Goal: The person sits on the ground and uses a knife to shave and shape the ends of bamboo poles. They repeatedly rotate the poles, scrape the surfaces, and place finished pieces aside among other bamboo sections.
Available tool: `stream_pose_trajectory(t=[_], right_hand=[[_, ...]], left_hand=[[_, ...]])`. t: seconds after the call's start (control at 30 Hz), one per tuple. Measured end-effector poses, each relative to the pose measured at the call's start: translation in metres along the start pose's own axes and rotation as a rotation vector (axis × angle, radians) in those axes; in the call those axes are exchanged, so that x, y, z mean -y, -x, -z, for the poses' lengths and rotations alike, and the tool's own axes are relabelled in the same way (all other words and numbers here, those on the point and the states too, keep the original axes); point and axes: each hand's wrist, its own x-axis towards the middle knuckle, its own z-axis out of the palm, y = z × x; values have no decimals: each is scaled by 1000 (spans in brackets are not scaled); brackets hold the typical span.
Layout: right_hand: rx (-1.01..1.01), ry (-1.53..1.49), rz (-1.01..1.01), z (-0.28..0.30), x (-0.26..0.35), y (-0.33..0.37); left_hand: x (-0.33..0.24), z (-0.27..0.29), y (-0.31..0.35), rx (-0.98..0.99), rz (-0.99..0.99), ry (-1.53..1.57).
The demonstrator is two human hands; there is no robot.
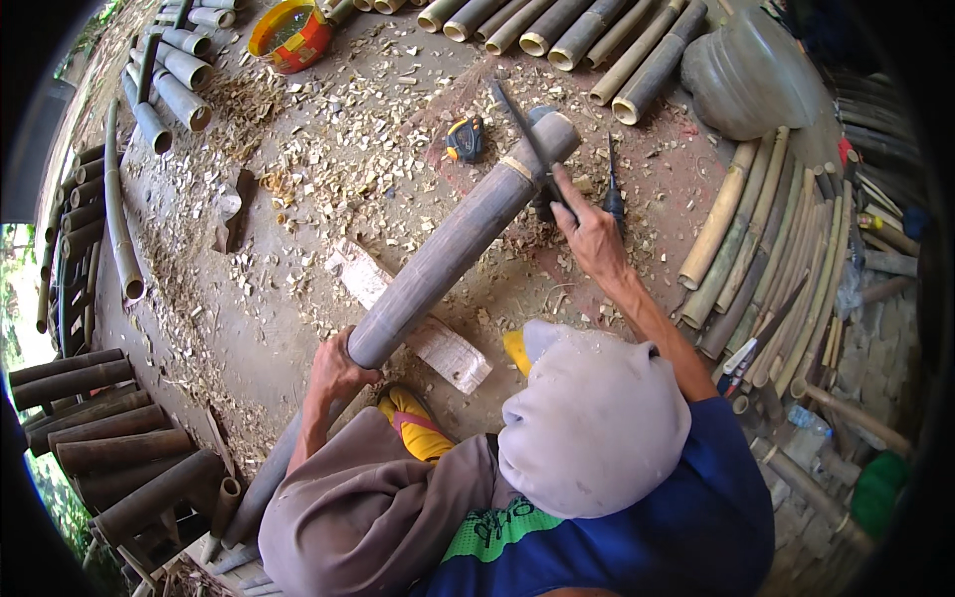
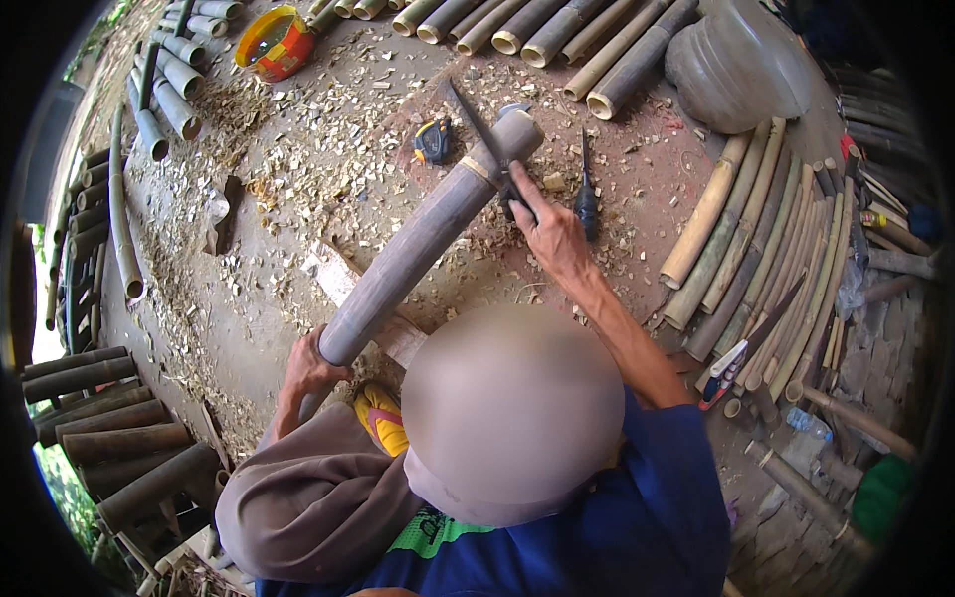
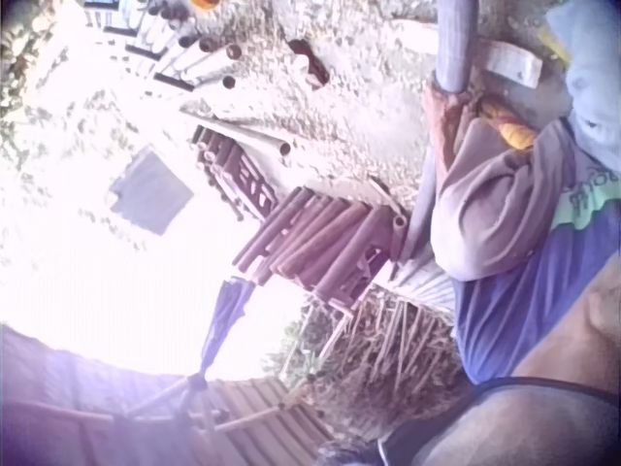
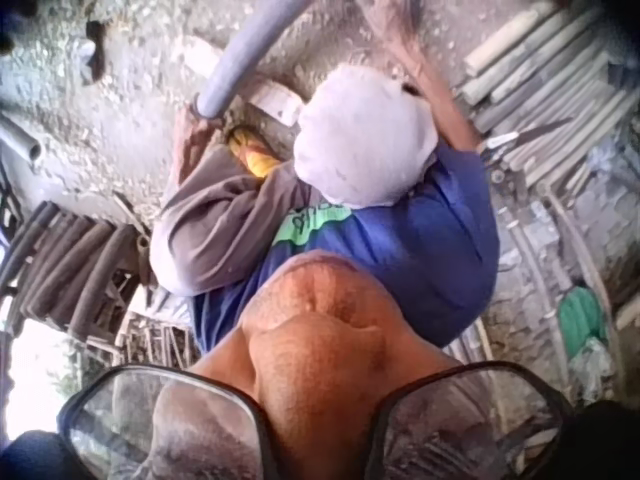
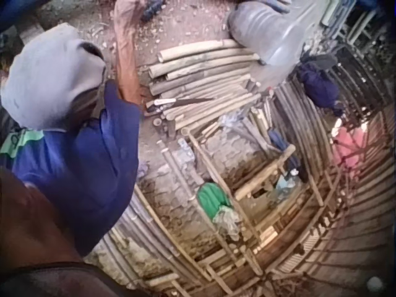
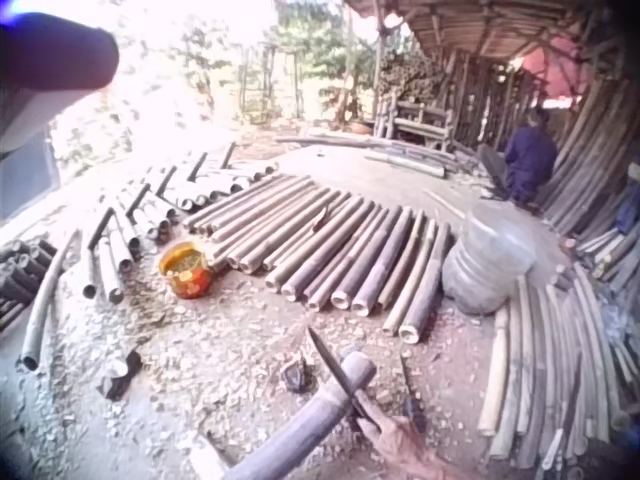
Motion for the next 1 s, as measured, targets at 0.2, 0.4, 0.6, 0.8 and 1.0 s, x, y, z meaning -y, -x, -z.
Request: stream_pose_trajectory(t=[0.2, 0.4, 0.6, 0.8, 1.0], right_hand=[[10, 240, 333, -10, -7, 16], [71, 242, 441, -17, 2, 25], [-129, -109, -343, 36, -30, -18], [-267, -34, -134, 36, -31, 50], [-206, -231, -221, 11, -4, 73]], left_hand=[[18, 2, -13, 119, -26, 108], [60, -13, -31, 196, -80, 279], [16, 9, -4, 71, -51, 171], [118, -14, 113, -555, -38, -468], [179, -23, 128, -335, 297, -290]])
